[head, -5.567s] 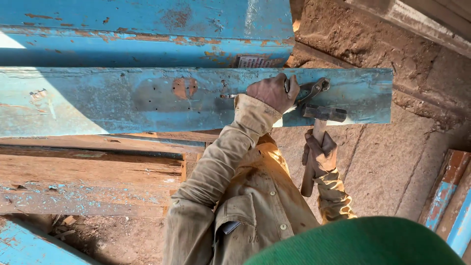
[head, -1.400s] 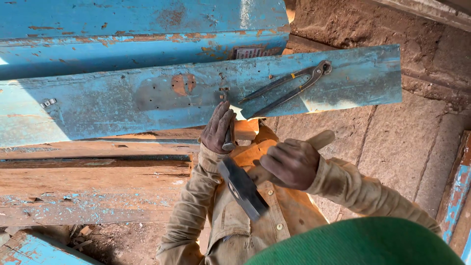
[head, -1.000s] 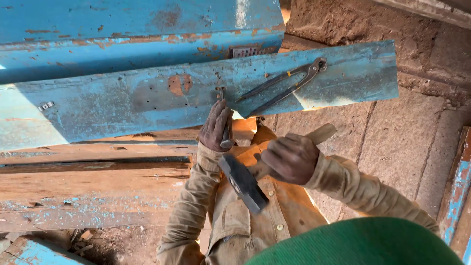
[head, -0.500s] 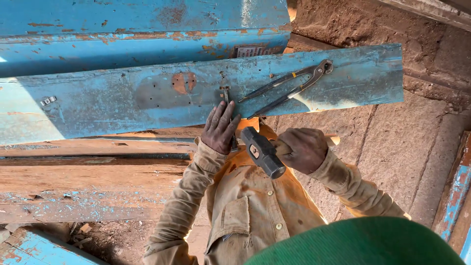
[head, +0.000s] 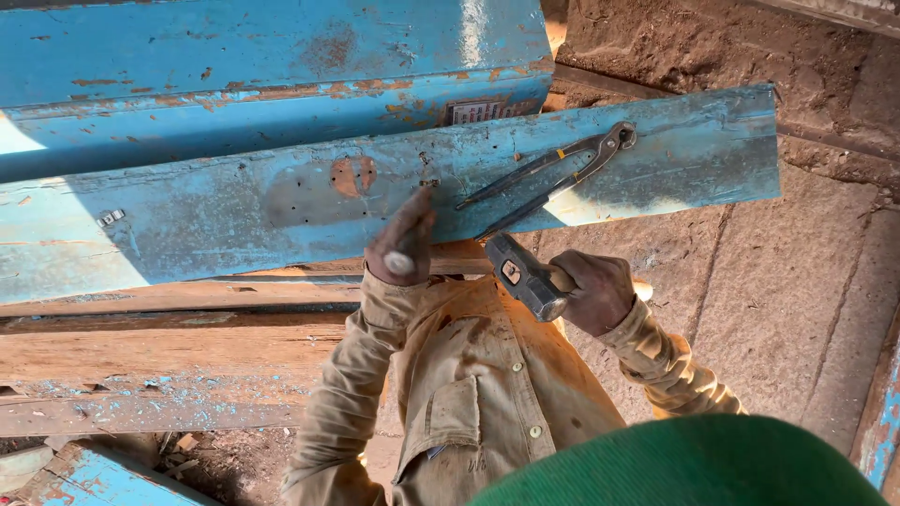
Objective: Using pliers, a hammer, and a nail to remove metal hardware and fasteners from blue-painted wooden beams in a workshop.
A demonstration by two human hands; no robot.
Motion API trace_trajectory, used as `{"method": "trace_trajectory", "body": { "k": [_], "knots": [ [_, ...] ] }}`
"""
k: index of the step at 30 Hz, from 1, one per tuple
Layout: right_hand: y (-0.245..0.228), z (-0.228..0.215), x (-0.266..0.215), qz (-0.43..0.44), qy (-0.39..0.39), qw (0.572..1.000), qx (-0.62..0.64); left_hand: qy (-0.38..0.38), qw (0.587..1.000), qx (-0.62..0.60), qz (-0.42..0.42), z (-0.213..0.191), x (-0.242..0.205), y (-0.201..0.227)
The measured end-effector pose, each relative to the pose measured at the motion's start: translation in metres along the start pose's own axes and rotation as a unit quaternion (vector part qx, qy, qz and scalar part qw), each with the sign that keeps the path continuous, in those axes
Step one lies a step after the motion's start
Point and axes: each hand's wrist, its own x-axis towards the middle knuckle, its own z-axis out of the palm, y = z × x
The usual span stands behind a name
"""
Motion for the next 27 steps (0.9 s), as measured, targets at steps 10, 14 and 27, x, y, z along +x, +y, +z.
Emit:
{"method": "trace_trajectory", "body": {
  "k": [10, 14, 27],
  "knots": [
    [0.005, -0.013, -0.016, 0.037, -0.037, 0.998, 0.041, 0.241, 0.877, -0.392, -0.14, -0.047, 0.05, 0.003],
    [0.02, -0.013, -0.02, 0.035, -0.062, 0.997, 0.039, 0.094, 0.941, -0.312, -0.086, -0.04, 0.038, 0.015],
    [0.008, 0.003, -0.001, 0.083, -0.027, 0.995, 0.05, 0.047, 0.972, -0.166, -0.158, -0.066, 0.055, 0.035]
  ]
}}
